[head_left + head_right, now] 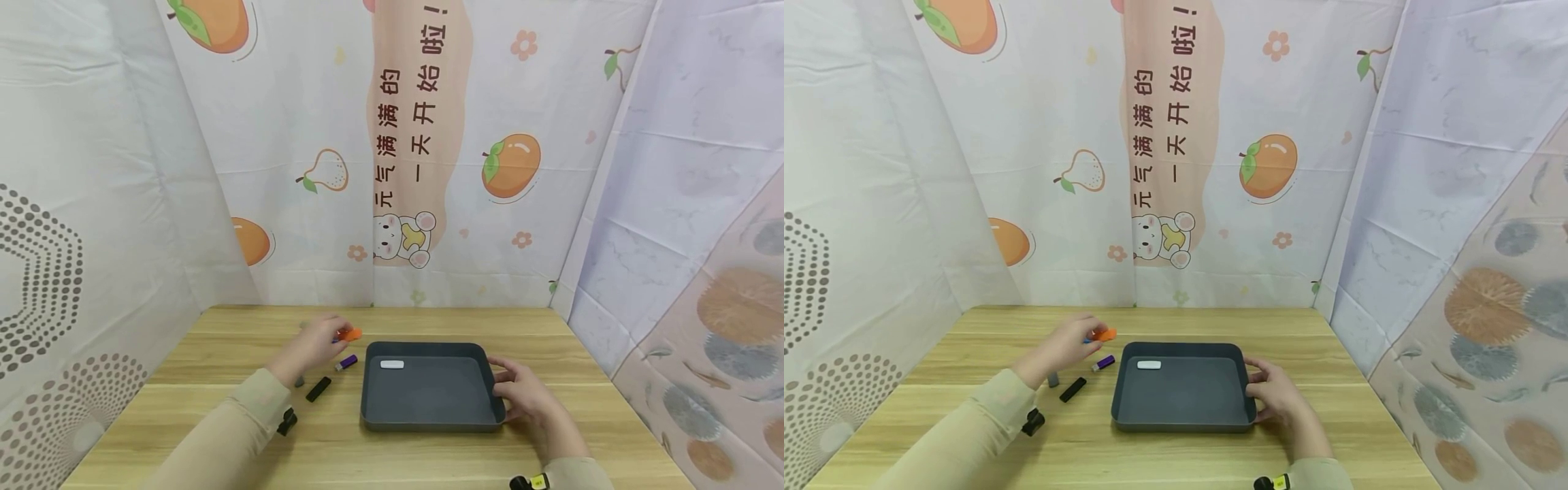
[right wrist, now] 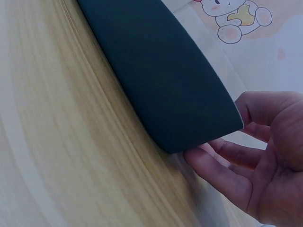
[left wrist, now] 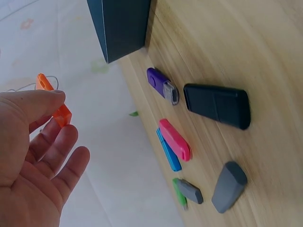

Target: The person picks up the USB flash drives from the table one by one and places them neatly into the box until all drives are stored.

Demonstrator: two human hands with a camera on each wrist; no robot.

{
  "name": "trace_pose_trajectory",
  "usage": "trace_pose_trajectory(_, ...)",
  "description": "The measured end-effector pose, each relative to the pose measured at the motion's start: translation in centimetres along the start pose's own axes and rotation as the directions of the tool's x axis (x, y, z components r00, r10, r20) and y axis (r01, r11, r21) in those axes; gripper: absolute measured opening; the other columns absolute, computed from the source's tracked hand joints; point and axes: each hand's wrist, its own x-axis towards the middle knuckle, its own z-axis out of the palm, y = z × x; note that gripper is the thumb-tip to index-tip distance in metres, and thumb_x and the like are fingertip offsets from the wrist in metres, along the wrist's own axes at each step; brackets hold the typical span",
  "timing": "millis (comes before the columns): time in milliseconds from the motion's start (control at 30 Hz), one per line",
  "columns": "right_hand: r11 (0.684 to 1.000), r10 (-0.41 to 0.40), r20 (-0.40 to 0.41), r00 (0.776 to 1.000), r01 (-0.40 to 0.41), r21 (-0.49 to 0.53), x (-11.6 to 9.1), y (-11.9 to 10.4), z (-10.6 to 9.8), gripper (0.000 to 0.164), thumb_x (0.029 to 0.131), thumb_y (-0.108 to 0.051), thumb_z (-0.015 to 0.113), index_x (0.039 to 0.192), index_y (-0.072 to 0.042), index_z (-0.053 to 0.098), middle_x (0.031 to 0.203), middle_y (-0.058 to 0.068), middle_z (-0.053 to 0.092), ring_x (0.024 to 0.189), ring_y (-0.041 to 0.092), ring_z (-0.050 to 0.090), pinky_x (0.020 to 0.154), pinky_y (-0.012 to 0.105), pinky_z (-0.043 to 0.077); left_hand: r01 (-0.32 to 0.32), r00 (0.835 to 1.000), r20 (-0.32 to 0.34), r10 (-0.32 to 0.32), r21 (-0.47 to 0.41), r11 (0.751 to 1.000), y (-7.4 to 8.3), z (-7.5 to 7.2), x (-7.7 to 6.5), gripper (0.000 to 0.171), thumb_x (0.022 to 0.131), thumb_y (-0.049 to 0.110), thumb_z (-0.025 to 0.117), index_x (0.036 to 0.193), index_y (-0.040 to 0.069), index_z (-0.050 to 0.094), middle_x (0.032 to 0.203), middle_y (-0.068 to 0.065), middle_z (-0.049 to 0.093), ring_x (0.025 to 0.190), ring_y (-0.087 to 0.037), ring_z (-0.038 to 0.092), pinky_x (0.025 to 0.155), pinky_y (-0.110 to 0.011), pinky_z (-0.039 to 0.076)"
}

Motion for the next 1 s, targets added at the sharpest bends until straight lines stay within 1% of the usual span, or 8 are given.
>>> trace_pose_trajectory(133,1.000,0.007,-0.006,1.000,-0.007,0.002,-0.1,-0.1,0.1,0.073,0.086,0.009,0.057,0.155,0.001,0.034,0.127,0.035,0.052,0.095,0.036,0.065,0.061,0.059,0.058,0.015,1.000,0.023,-0.014,-0.018,1.000,0.4,0.3,0.2,0.022,0.088,0.004,0.078,0.110,0.006,0.073,0.105,-0.005,0.066,0.093,-0.021,0.064,0.082,-0.038,0.056)
trace_pose_trajectory(300,1.000,0.014,-0.012,1.000,-0.014,0.005,-0.2,-0.1,0.2,0.073,0.086,0.010,0.057,0.155,0.000,0.035,0.127,0.034,0.052,0.095,0.036,0.064,0.061,0.059,0.058,0.037,0.998,0.049,-0.036,-0.011,0.999,0.9,0.6,0.6,0.023,0.089,0.007,0.078,0.112,0.007,0.074,0.107,-0.003,0.066,0.095,-0.019,0.063,0.085,-0.038,0.055)
trace_pose_trajectory(633,1.000,0.011,-0.016,1.000,-0.011,0.004,0.0,0.1,0.0,0.073,0.086,0.010,0.057,0.155,0.000,0.035,0.126,0.034,0.052,0.094,0.035,0.065,0.061,0.059,0.058,0.034,0.997,0.072,-0.034,0.000,0.999,2.0,1.4,1.1,0.022,0.091,0.013,0.078,0.112,0.011,0.074,0.108,-0.001,0.067,0.098,-0.018,0.064,0.087,-0.038,0.055)
trace_pose_trajectory(767,1.000,0.005,-0.011,1.000,-0.005,-0.009,0.0,0.1,0.0,0.072,0.087,0.008,0.058,0.155,0.000,0.035,0.127,0.034,0.053,0.094,0.035,0.066,0.061,0.058,0.058,0.021,0.998,0.066,-0.023,0.029,0.999,2.2,1.9,1.3,0.021,0.091,0.014,0.078,0.111,0.013,0.074,0.107,0.000,0.067,0.097,-0.018,0.063,0.086,-0.038,0.054)
trace_pose_trajectory(1000,1.000,0.006,-0.005,1.000,-0.006,0.000,0.0,0.1,0.0,0.073,0.087,0.009,0.058,0.155,0.000,0.034,0.127,0.035,0.052,0.093,0.036,0.066,0.061,0.058,0.058,-0.013,0.996,0.085,0.012,0.006,1.000,2.6,2.6,1.4,0.023,0.089,0.011,0.079,0.111,0.010,0.073,0.108,-0.003,0.066,0.096,-0.020,0.063,0.085,-0.039,0.055)
